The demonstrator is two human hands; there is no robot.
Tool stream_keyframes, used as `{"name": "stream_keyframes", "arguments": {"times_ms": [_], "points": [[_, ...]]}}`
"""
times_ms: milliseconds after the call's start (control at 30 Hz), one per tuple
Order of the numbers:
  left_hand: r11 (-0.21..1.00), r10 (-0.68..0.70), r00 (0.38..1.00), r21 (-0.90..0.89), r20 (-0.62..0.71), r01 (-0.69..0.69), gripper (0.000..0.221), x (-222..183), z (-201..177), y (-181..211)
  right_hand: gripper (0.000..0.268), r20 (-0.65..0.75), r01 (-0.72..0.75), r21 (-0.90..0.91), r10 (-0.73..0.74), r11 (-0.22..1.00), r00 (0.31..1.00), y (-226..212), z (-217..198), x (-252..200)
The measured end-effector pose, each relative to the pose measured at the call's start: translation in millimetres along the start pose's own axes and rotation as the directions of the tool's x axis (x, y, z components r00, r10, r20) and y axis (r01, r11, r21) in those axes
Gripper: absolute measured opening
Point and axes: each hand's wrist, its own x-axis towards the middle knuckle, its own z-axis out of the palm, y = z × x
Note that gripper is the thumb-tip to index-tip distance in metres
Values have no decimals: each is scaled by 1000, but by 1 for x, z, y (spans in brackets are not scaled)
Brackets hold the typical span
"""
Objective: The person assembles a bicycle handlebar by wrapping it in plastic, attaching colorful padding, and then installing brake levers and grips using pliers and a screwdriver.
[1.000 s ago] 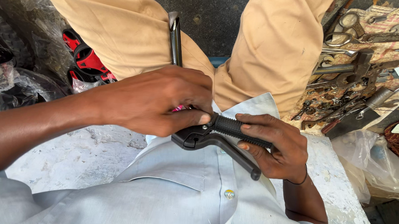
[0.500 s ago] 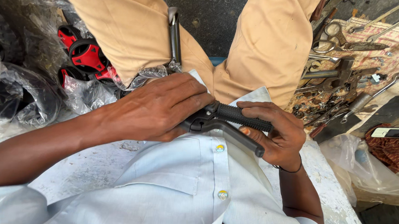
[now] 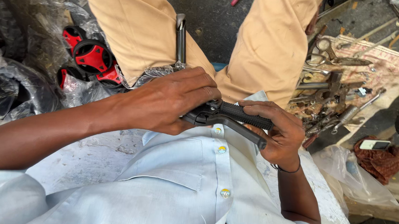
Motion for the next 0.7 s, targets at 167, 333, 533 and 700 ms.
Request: {"name": "stream_keyframes", "arguments": {"times_ms": [167,333,533,700], "points": [[999,30,999,15,-36,-30,57,-2,7,-6,29,-28,-5,-2,5,1000,1000,0,2,-1],[996,-47,998,-74,-44,44,47,2,9,-6,31,-24,-4,-8,4,1000,1000,-1,-1,0],[944,-91,959,-284,269,169,67,8,-36,-5,33,36,-2,-41,3,999,999,-4,-6,-3],[919,-254,885,-186,391,346,21,28,-35,-10,33,44,0,-67,3,998,999,-5,-5,2]]}}
